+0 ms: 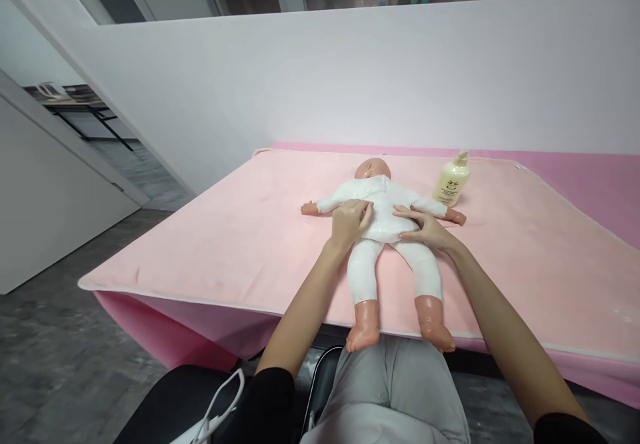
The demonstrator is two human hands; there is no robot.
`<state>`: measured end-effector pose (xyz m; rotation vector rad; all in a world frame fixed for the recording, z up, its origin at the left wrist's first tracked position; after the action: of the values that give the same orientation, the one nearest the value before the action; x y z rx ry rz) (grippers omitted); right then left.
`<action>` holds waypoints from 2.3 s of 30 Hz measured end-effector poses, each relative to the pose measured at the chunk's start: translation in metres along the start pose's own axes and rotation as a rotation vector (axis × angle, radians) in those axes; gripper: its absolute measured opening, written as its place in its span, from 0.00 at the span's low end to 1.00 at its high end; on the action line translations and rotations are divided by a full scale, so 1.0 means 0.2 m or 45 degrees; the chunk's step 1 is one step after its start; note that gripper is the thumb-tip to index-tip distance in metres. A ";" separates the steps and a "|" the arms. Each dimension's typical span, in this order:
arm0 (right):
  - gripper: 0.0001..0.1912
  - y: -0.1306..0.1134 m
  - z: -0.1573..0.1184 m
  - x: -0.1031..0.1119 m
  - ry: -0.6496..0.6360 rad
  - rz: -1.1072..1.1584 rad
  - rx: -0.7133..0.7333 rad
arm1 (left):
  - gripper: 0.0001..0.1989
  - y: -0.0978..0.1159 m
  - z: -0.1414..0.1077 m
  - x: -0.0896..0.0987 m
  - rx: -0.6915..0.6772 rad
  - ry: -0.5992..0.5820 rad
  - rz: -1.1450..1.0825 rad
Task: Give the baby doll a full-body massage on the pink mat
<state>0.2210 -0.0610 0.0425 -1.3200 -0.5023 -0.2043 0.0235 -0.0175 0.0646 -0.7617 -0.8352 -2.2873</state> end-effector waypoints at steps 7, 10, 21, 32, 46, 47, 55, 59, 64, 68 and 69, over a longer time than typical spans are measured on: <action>0.20 -0.01 0.01 -0.01 0.068 0.029 -0.050 | 0.15 0.02 -0.01 -0.03 -0.017 -0.056 -0.080; 0.21 -0.01 0.00 -0.01 0.054 0.020 -0.036 | 0.15 0.01 -0.01 -0.02 0.022 -0.070 -0.133; 0.10 0.07 0.03 -0.06 0.349 0.084 0.109 | 0.11 -0.01 0.01 -0.07 0.124 -0.187 -0.504; 0.15 0.06 0.07 -0.05 0.516 0.321 0.021 | 0.10 -0.07 0.02 -0.13 0.272 -0.421 -0.569; 0.09 0.01 0.30 -0.05 0.333 -0.474 -0.068 | 0.15 -0.06 0.01 -0.11 0.227 -0.342 -0.465; 0.07 0.02 0.30 -0.05 0.358 -0.482 -0.078 | 0.17 -0.05 0.02 -0.10 0.234 -0.326 -0.458; 0.05 0.02 0.28 -0.07 0.486 -0.500 -0.084 | 0.18 -0.05 0.11 -0.09 0.227 -0.065 -0.409; 0.08 0.01 0.27 -0.09 0.471 -0.575 -0.084 | 0.18 -0.09 0.15 -0.18 0.253 -0.299 -0.303; 0.12 -0.05 0.31 -0.07 0.347 -0.631 -0.116 | 0.11 -0.12 0.16 -0.21 0.377 -0.269 -0.194; 0.14 -0.10 0.39 -0.01 0.377 -0.387 -0.172 | 0.10 -0.14 0.14 -0.21 0.395 -0.239 -0.194; 0.16 -0.10 0.41 -0.01 0.381 -0.431 -0.186 | 0.10 -0.14 0.13 -0.20 0.396 -0.238 -0.188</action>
<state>0.1914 0.0126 0.0729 -1.3109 -0.4590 -0.7197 0.0396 0.0327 0.0436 -0.8001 -1.3373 -2.1587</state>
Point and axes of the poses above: each hand's wrist, its own z-axis towards the middle knuckle, its own x-axis out of the back of the hand, y = z × x, the point moved 3 cm from there along z, towards the middle knuckle, and after that the axes turned 2 degrees about -z, right-handed, at the moved point
